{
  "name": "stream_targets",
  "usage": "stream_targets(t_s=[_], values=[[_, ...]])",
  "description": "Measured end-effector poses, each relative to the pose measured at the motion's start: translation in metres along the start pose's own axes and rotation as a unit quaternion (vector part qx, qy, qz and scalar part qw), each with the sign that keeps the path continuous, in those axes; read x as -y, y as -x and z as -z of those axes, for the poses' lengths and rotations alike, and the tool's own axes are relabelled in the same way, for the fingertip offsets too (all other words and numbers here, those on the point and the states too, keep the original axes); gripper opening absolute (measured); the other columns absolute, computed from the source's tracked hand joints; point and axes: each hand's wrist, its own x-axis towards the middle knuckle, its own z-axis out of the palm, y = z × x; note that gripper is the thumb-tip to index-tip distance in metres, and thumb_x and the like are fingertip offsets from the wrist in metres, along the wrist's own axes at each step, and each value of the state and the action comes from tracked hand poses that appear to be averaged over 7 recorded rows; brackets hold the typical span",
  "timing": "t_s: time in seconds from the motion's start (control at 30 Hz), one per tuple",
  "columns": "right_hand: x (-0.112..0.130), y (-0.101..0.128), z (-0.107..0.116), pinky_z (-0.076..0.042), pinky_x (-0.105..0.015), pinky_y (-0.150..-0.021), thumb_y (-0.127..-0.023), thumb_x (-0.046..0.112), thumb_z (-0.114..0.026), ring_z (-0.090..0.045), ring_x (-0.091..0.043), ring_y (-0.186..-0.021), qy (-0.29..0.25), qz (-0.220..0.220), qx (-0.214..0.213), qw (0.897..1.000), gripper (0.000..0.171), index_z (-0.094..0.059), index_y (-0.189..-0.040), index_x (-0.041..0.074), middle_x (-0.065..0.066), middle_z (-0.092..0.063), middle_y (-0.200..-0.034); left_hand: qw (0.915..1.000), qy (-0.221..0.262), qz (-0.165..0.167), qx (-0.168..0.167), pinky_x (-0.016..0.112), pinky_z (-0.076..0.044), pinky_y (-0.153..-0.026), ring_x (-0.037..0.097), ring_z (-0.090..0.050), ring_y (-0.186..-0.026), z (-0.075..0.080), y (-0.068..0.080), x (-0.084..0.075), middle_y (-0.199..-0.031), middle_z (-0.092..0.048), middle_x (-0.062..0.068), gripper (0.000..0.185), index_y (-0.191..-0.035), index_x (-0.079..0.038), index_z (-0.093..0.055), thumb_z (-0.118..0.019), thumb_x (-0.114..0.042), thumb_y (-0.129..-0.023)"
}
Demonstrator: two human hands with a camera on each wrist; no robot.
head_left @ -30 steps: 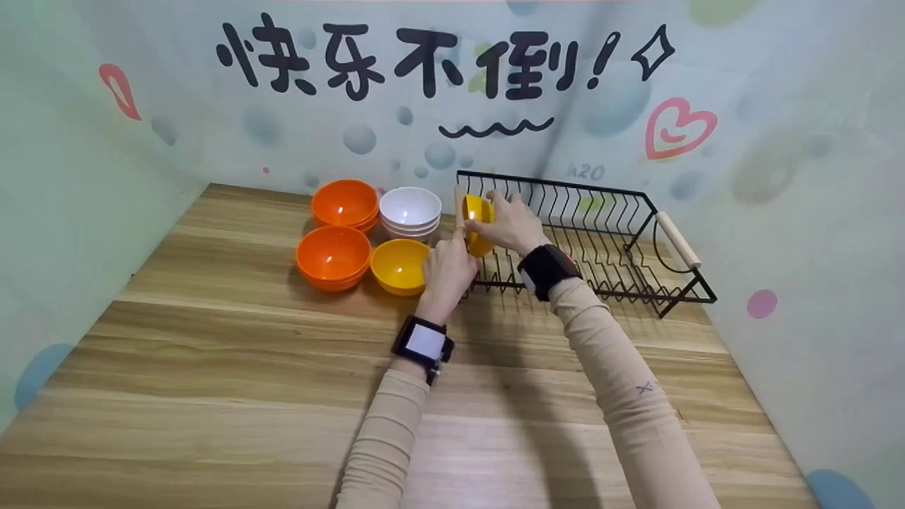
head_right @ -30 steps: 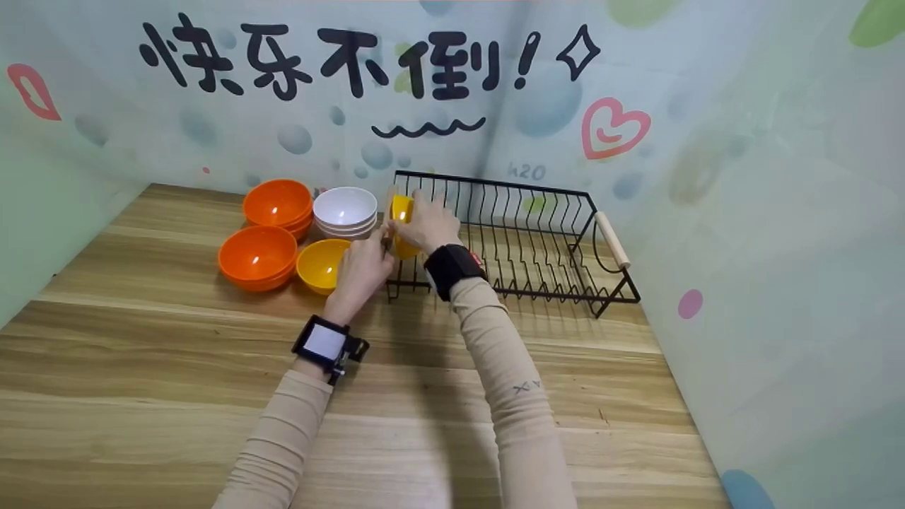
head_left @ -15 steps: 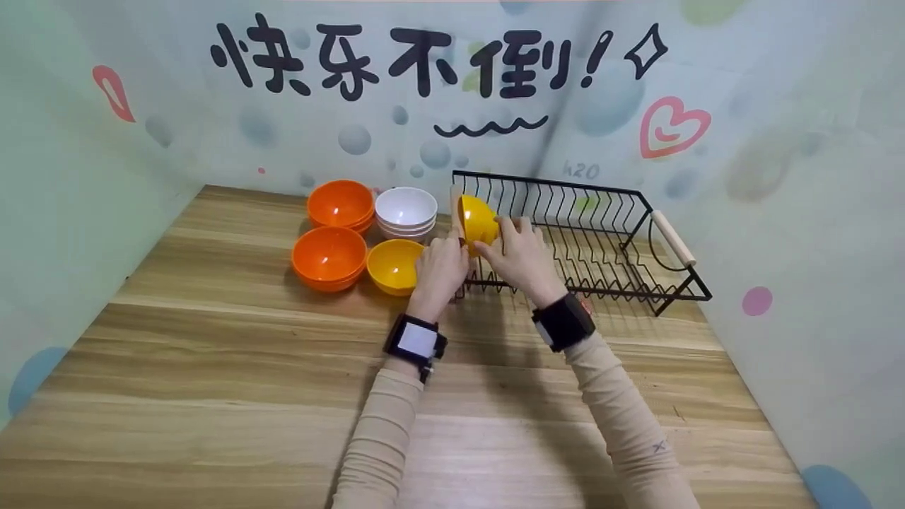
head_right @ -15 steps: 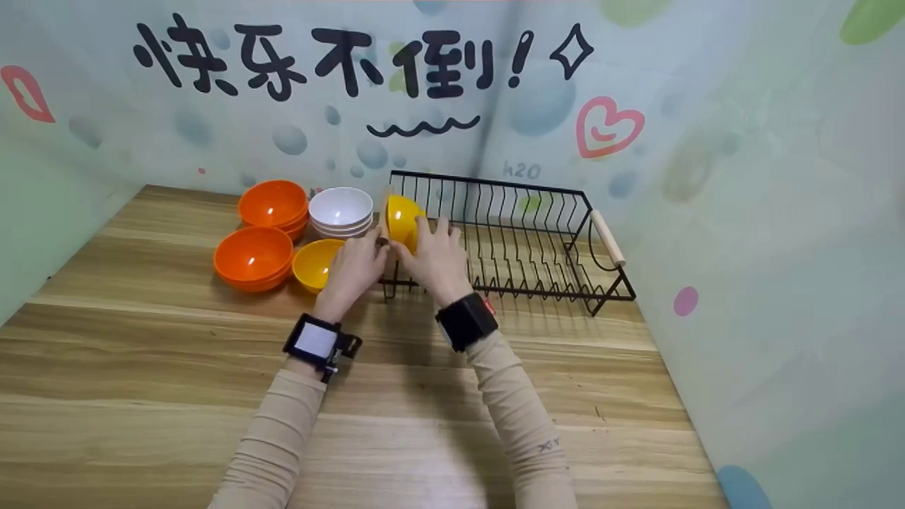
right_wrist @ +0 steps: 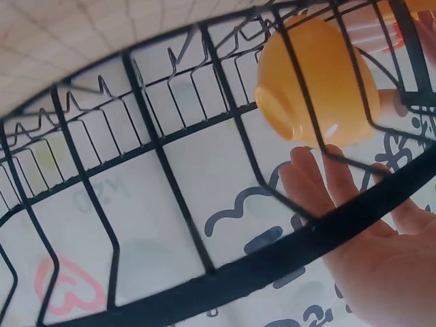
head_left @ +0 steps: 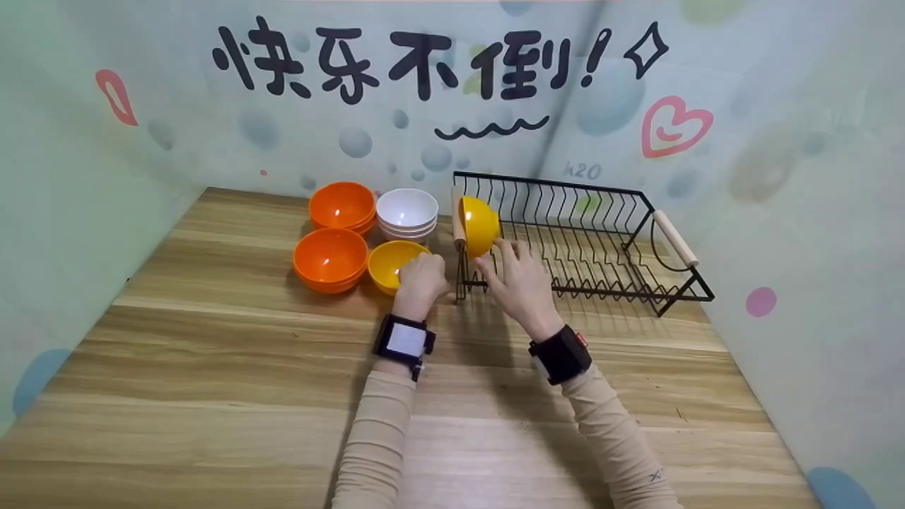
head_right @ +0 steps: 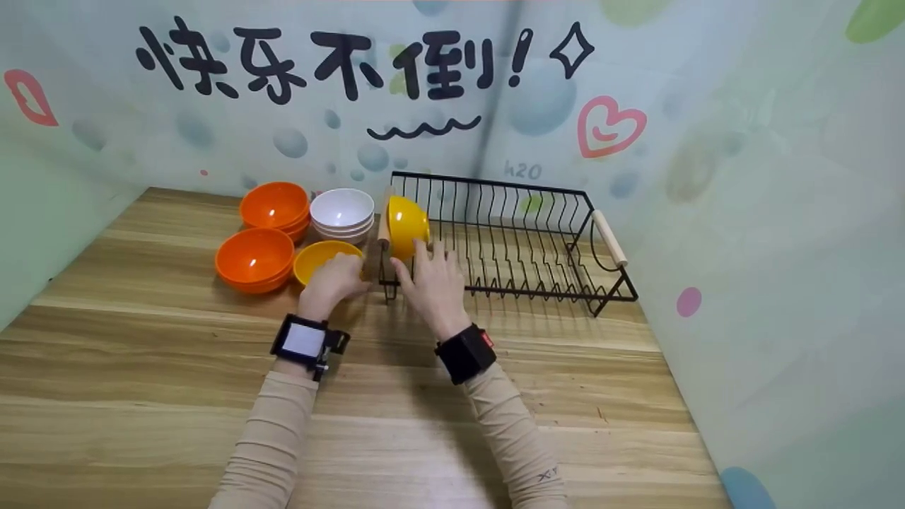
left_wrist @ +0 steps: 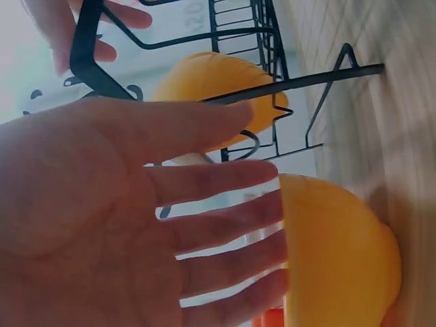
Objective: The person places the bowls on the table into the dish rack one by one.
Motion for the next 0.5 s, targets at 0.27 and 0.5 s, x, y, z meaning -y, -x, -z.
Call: stream_targets(t_s=[0.27, 0.5], values=[[0.003, 0.005, -0.005, -0.048, -0.050, -0.090, -0.095, 0.047, -0.048, -0.056, -0.035, -0.110, -0.003, -0.012, 0.004, 1.000, 0.051, -0.053, -0.129, 0.009, -0.017, -0.057, -0.120, 0.9962, -0.038, 0.066, -0.043, 0.045, -0.055, -0.078, 0.033, -0.066, -0.101, -0.018, -0.012, 0.006, -0.112, -0.067, 0.016, 0.027, -0.114, 0.000, -0.065, -0.055, -0.007, -0.089], [0.008, 0.005, -0.009, -0.050, -0.049, -0.087, -0.095, 0.045, -0.050, -0.058, -0.036, -0.107, -0.002, -0.005, -0.002, 1.000, 0.048, -0.053, -0.127, 0.010, -0.018, -0.059, -0.119, 0.9933, -0.038, 0.079, -0.075, 0.043, -0.054, -0.078, 0.032, -0.067, -0.098, -0.024, -0.015, 0.012, -0.106, -0.068, 0.014, 0.022, -0.106, -0.003, -0.070, -0.058, -0.007, -0.087]])
